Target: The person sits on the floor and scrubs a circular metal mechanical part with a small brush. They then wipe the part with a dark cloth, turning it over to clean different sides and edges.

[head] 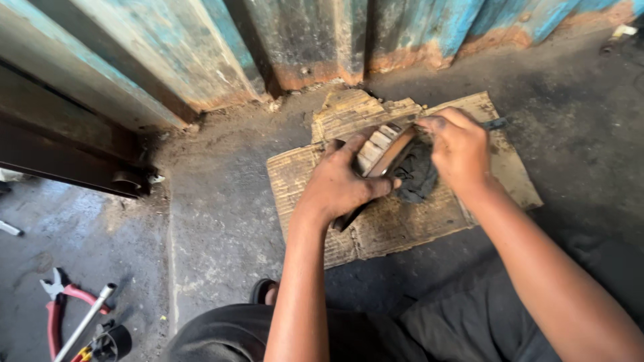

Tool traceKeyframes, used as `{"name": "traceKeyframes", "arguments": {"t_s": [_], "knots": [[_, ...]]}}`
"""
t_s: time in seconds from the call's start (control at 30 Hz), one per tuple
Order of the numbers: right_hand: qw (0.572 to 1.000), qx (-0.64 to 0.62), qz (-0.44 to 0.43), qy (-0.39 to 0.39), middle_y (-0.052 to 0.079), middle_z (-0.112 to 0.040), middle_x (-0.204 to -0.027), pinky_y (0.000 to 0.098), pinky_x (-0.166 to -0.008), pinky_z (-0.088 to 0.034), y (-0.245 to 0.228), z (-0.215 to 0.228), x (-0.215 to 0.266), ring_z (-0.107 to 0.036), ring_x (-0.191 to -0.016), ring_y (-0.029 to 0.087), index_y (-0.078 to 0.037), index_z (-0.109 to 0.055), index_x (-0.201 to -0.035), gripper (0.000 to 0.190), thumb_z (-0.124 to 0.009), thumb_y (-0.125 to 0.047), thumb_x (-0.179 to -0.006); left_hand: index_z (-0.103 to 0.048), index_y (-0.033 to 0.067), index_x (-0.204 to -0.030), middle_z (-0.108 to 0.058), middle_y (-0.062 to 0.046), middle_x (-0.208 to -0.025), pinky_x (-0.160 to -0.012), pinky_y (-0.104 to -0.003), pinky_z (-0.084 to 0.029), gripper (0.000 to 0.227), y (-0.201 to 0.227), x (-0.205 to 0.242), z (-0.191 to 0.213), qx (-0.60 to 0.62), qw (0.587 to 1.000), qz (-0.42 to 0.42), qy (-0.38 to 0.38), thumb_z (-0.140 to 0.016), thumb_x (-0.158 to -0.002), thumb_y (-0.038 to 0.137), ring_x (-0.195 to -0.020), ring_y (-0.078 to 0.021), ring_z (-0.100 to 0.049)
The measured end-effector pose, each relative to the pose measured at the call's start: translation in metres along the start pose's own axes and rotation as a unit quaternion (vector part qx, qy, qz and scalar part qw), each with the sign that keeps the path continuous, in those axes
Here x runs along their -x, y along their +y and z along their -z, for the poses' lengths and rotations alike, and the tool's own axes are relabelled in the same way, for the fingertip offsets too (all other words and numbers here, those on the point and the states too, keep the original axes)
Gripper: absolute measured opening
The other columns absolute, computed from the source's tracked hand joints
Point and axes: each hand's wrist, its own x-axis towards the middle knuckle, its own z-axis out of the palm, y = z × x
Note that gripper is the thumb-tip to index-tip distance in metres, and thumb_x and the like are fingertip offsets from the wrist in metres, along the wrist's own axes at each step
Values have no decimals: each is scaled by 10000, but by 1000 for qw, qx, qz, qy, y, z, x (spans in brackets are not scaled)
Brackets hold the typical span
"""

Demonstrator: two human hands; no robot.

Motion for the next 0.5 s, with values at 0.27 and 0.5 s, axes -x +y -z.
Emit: {"name": "traceKeyframes", "arguments": {"t_s": [0.27,0.5], "knots": [[995,3,95,41,126,-731,-994,356,-703,-585,-5,-7,8,-697,-867,256,-22,-767,-1068,314,-576,155,-894,-500,218,-1504,-560,-213,-1408,-1066,-422,-472,1065,8,0,2,71,995,52,-36,-903,-551,467,-1253,-370,-600],[978,-3,202,51,120,-703,-959,379,-752,-596,-21,2,12,-700,-913,284,-22,-729,-1030,212,-658,85,-861,-531,195,-1479,-602,-200,-1376,-1080,-418,-489,1016,2,-3,1,97,995,11,-26,-882,-562,459,-1252,-366,-630]]}}
